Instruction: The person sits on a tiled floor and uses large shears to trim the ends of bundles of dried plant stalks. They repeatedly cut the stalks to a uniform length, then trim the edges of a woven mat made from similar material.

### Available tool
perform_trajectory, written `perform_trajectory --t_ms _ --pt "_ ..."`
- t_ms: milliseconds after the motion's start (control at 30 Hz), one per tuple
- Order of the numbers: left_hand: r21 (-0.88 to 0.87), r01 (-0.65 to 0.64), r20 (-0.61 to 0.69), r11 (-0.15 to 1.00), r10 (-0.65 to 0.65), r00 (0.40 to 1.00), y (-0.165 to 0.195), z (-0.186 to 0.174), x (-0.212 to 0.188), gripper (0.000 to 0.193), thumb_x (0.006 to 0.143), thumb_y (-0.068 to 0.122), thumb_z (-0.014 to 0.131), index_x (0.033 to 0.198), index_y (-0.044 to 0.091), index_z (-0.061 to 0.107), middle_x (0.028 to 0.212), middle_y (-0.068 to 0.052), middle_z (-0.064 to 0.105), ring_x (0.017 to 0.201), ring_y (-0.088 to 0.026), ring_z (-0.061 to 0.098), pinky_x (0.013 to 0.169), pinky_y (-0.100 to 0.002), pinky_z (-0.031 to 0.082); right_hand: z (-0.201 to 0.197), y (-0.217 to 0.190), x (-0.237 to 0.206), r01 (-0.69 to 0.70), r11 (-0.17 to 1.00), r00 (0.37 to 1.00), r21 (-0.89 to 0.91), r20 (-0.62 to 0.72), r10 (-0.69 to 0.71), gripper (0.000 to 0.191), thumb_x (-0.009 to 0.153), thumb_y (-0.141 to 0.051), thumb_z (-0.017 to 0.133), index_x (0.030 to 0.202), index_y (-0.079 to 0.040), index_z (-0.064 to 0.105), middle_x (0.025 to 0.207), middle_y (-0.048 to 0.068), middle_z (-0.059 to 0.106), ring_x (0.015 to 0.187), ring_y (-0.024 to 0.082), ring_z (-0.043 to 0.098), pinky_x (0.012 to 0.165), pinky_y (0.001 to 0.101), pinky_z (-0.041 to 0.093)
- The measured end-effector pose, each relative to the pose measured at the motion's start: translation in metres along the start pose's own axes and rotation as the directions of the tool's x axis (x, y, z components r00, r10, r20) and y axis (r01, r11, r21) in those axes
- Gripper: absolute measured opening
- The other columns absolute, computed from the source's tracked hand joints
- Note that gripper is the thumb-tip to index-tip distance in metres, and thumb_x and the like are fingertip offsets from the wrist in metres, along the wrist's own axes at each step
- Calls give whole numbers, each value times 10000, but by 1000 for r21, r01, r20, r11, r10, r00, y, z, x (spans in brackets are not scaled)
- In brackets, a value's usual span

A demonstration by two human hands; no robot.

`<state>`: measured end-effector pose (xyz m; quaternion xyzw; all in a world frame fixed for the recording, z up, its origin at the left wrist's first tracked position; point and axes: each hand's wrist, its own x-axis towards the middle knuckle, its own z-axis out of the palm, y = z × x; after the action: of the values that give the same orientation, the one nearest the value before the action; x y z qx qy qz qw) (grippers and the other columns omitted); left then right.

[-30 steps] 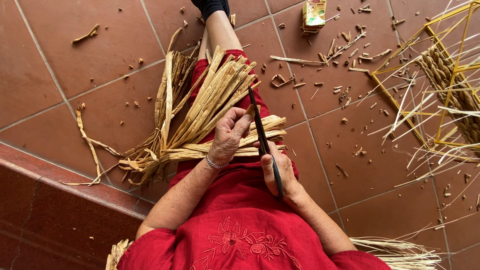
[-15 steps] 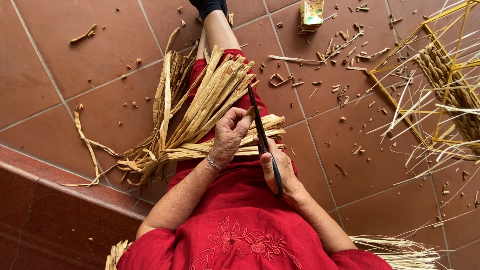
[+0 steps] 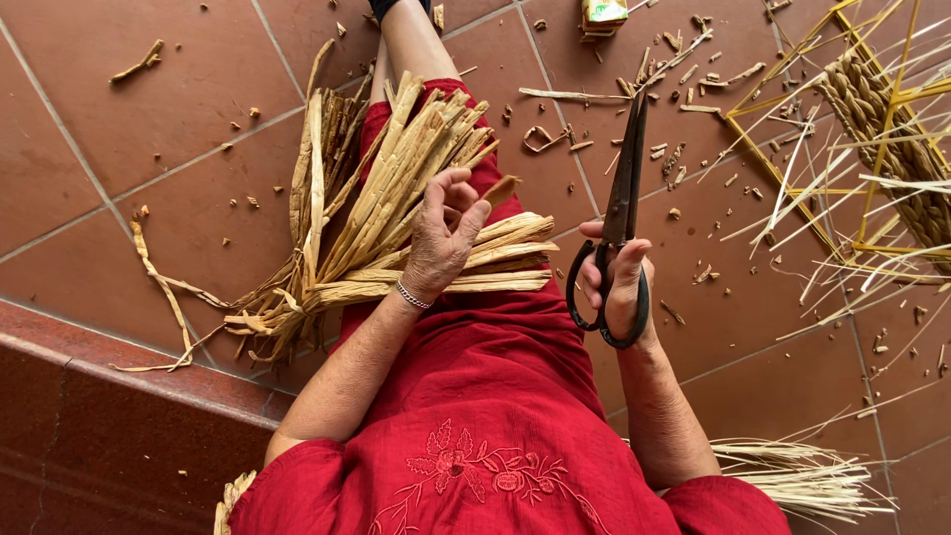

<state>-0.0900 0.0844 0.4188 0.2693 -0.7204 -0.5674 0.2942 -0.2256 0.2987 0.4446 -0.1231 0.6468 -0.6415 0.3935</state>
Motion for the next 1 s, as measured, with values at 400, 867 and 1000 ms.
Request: perform_trajectory --t_ms 400,867,1000 --pt "520 -475 497 710 200 844 -40 13 -29 153 875 148 799 926 53 691 902 -75 622 842 -222 598 738 -371 530 -10 25 -27 -153 985 988 -81 -28 151 965 890 -825 349 1296 28 540 681 -25 471 505 31 425 455 206 382" --pt "-391 543 344 743 -429 835 -37 8 -12 296 1063 153 577 1332 57 654 859 45 548 689 -38 442 602 -192 387 19 -6 -23 151 752 987 -641 142 -77 971 950 -824 244 1511 -57 444 810 72 707 810 186 730 732 324 556" --pt "-415 356 267 838 -262 928 -29 2 -9 230 1109 173 608 1261 7 654 973 22 643 861 -34 578 782 -197 516 35 -12 -23 230 734 970 -638 210 -122 884 1006 -752 297 1510 -42 452 948 155 726 918 303 733 783 396 556"
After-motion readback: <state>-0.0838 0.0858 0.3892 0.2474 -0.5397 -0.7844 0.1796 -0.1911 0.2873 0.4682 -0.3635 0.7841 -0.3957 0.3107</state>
